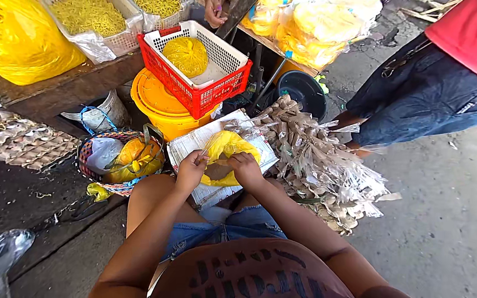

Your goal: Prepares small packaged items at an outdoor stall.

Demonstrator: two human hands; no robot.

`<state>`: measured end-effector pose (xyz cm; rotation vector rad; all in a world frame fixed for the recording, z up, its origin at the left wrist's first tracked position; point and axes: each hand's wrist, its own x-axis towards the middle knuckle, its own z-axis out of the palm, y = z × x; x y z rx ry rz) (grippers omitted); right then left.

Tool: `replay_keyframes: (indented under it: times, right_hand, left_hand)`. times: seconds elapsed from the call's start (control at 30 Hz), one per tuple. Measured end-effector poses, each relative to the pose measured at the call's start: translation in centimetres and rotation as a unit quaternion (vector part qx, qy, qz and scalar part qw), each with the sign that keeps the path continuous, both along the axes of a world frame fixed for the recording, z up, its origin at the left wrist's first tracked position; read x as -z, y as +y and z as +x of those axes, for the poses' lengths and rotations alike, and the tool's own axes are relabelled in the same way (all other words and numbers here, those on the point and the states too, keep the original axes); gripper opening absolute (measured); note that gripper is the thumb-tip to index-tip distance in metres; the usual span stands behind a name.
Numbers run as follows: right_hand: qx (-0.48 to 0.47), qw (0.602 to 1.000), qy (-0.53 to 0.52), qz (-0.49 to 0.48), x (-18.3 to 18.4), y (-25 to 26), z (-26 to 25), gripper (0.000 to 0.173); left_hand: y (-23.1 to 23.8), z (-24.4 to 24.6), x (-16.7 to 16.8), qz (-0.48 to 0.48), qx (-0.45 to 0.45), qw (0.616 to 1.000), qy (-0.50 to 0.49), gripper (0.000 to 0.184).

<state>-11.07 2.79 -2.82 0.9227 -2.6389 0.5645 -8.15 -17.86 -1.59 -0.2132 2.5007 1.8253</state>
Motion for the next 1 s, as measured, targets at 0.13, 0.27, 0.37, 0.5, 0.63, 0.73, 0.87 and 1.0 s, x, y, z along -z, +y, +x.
replay_keyframes:
  times: [0.13, 0.27, 0.37, 0.5, 0.63, 0.73, 0.87, 1.0]
  right_hand:
    - [-0.017, 0.999, -0.012, -0.047, -1.0, -0.5, 0.4, 0.022]
    - [-0.033, 0.999, -0.039, -0.003, 0.2, -0.6, 0.2, 0.02]
    - [0.016, 0.999, -0.048, 0.019, -0.5, 0.6, -0.1, 0.022]
    - [0.018, 0.998, -0.055, -0.022, -1.3, 0.5, 0.4, 0.024]
    - [-0.006, 0.997, -0.077, 0.003, -0.4, -0.3, 1.0, 0.022]
    - [0.017, 0.995, -0.092, 0.021, -0.8, 0.0, 1.2, 0.024]
    - [0.006, 0.988, -0.151, 0.026, -1.0, -0.5, 2.2, 0.025]
    - [0.02, 0.987, -0.16, 0.0, -1.7, -1.2, 2.8, 0.026]
  left_hand:
    - [0.0, 0.3, 0.2, -0.001, 0.013, 1.0, 0.006, 0.027]
    - [0.8, 0.8, -0.3, 0.008, 0.016, 1.0, 0.015, 0.024]
    - [0.2, 0.9, -0.1, 0.002, 0.004, 1.0, 0.02, 0.025]
    - [0.0, 0.9, 0.3, 0.005, 0.01, 1.0, 0.025, 0.026]
    - [0.6, 0.8, -0.4, -0.009, 0.021, 1.0, 0.016, 0.028]
    - [0.0, -0.1, -0.9, -0.064, 0.023, 0.997, -0.041, 0.033]
    - [-0.2, -0.8, -1.8, -0.185, 0.036, 0.969, -0.158, 0.058]
    - [1.1, -1.9, -2.1, -0.28, 0.046, 0.951, -0.122, 0.039]
